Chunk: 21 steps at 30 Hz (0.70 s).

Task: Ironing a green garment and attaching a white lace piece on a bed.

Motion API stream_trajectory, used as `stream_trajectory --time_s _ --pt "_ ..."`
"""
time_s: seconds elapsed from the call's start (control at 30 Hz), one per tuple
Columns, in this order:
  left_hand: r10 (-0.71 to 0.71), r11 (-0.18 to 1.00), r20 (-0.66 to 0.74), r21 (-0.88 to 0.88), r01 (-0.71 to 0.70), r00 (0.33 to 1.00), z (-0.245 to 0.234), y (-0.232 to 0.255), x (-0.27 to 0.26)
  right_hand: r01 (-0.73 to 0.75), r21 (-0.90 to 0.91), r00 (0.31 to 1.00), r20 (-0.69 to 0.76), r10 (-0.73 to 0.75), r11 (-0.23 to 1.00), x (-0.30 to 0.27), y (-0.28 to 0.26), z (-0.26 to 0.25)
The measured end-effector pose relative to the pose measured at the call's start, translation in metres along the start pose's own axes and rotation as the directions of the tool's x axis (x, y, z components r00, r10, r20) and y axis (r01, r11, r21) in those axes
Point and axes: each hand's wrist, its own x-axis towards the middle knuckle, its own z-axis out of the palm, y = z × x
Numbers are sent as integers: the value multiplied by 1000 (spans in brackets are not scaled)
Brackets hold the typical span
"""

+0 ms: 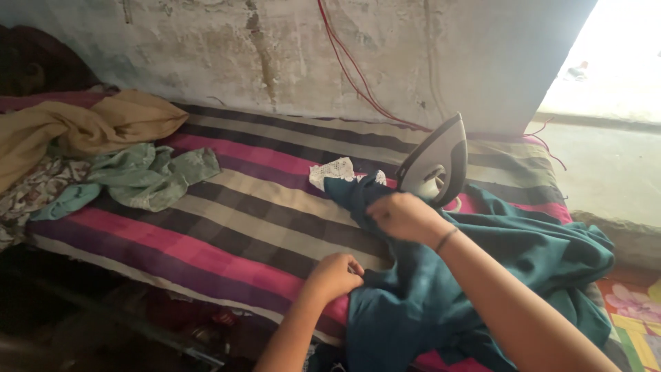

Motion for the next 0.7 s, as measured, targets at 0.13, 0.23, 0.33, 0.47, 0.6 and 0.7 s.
stream_trajectory --time_s 0.13,0.23,0.33,0.47,0.6,0.7 --pt "-17 988 -149 -156 -6 989 8 7 3 -78 393 933 353 -72 916 -30 -35 -30" --pt "-7 849 -254 -513 -129 967 12 10 14 -206 465 899 438 -21 861 -38 -15 -15" --pt "-47 698 -329 -686 -205 943 -7 39 -1 -359 619 931 295 217 699 -39 11 7" --pt "33 871 -268 -465 -159 963 -21 56 -30 -232 872 816 -67 574 432 -44 9 -6" --pt "-25 981 -84 -195 8 996 -37 71 -57 -169 866 731 -211 649 471 -57 11 -23" --pt "-87 969 54 -227 97 995 -41 55 -54 -183 898 651 -195 734 401 -66 9 -32"
